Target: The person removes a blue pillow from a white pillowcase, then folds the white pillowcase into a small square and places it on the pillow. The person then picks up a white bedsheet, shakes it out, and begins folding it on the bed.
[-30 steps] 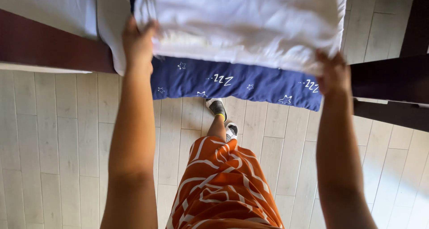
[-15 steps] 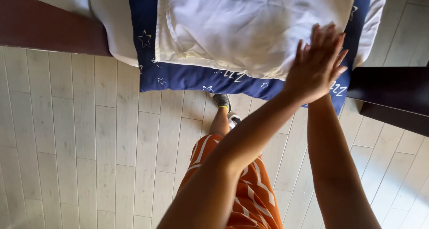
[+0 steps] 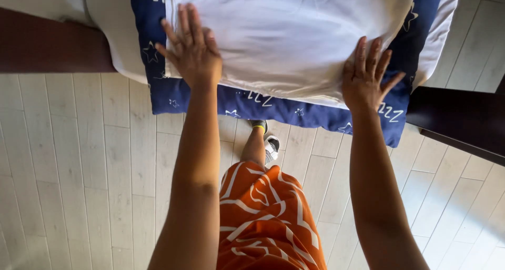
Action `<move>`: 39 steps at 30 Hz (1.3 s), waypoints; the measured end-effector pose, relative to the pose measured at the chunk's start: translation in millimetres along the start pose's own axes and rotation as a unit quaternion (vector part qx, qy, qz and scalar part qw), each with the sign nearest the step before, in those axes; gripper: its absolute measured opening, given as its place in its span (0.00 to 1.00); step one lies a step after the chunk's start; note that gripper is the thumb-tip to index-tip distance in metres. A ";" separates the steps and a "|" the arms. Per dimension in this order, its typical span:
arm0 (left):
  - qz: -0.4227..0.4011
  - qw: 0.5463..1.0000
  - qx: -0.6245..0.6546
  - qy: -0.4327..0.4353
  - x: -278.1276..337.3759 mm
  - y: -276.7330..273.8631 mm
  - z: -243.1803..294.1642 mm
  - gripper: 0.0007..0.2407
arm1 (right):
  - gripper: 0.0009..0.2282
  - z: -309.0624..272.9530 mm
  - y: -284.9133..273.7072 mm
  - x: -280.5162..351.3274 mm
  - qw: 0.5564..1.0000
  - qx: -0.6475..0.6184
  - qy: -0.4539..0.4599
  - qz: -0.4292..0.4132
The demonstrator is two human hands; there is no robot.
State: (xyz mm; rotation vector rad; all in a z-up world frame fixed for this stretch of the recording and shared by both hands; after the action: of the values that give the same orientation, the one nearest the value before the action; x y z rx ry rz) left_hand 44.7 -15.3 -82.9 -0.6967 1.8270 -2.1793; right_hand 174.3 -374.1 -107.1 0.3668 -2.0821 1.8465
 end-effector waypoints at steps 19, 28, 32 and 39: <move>0.032 0.999 0.015 -0.005 -1.2 23.9 19.9 0.28 | 0.28 -50.4 -45.9 -87.6 0.999 0.025 -0.019 0.035; 0.002 0.914 0.078 0.397 -68.2 40.0 322.4 0.26 | 0.33 -30.8 -13.8 -101.7 0.997 0.031 0.007 0.072; 0.268 0.622 0.543 0.496 -156.6 118.4 213.0 0.24 | 0.34 -25.1 -12.9 -103.0 0.995 -0.028 -0.012 0.091; 0.098 0.985 -0.015 0.144 -174.2 -13.1 -14.1 0.21 | 0.30 -56.6 -9.6 -94.3 0.998 -0.023 0.001 0.050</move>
State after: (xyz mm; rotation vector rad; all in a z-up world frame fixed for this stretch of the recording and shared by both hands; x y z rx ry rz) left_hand 190.4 78.3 -109.8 -0.1996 1.9698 -2.2156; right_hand 268.4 -321.8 -131.3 0.2538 -2.1752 1.8491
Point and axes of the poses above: each hand's wrist, its own x-axis away from the middle knuckle, its own y-axis out of the palm, z = x × y, the point moved 8 cm from there along -x, towards the middle knuckle, and after that the axes turned 12 degrees about y, right-handed, at the moved point
